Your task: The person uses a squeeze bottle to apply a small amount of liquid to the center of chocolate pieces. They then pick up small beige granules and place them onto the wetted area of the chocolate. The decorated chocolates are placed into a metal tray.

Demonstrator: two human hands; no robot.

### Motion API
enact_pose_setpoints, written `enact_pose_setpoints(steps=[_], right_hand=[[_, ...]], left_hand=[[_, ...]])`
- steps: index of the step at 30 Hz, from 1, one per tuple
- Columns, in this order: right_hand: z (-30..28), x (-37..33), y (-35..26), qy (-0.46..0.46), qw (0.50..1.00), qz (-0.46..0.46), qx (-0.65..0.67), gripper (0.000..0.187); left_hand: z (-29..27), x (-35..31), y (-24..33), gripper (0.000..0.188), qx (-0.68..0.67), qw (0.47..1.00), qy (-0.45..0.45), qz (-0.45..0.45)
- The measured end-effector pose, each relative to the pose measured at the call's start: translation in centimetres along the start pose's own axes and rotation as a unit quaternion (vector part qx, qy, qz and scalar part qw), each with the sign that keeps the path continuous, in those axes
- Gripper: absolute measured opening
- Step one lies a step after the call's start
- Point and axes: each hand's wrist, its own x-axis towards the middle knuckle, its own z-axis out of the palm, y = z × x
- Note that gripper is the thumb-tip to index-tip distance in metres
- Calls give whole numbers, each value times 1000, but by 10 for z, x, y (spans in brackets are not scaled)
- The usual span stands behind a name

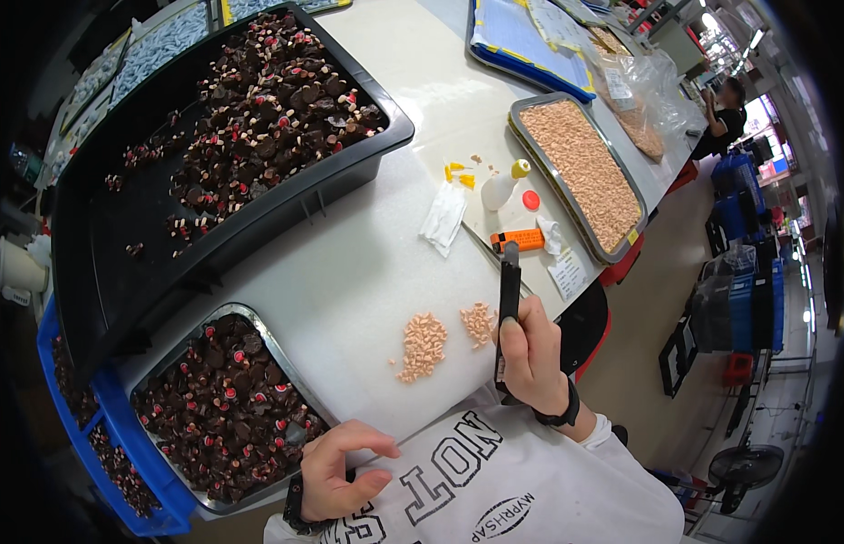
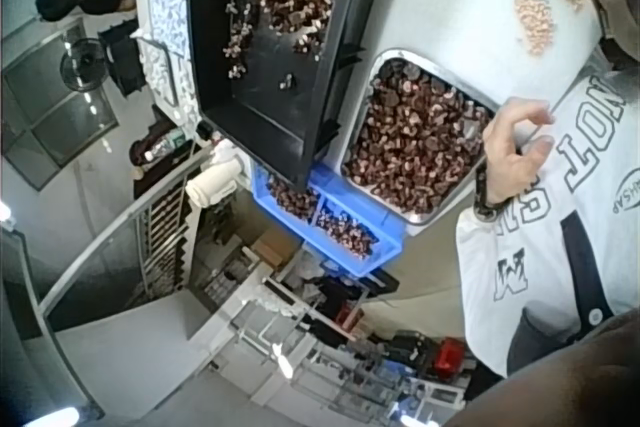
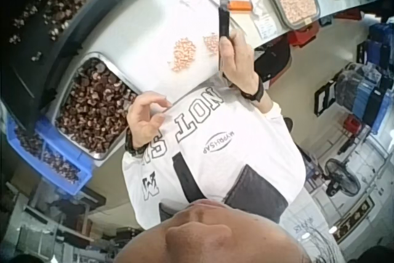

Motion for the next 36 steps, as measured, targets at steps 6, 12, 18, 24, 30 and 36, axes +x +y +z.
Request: enact_pose_setpoints(steps=[6,12,18,24,30,36], right_hand=[[-1,3,2,35,997,-10,-63,13],[12,11,2,-18,984,-49,-168,14],[19,12,5,-60,955,-78,-280,20],[14,13,1,-75,939,-56,-329,22],[6,12,-16,-60,959,-95,-260,20],[-25,-12,-29,-224,947,-51,-223,41]], left_hand=[[0,-1,0,30,-15,1000,12,2],[1,-2,2,29,-16,1000,14,13],[5,-4,11,42,-8,1000,30,-1],[-1,-13,31,34,47,993,18,107],[-39,-84,83,40,184,957,133,182],[-97,-119,125,48,394,814,396,157]])
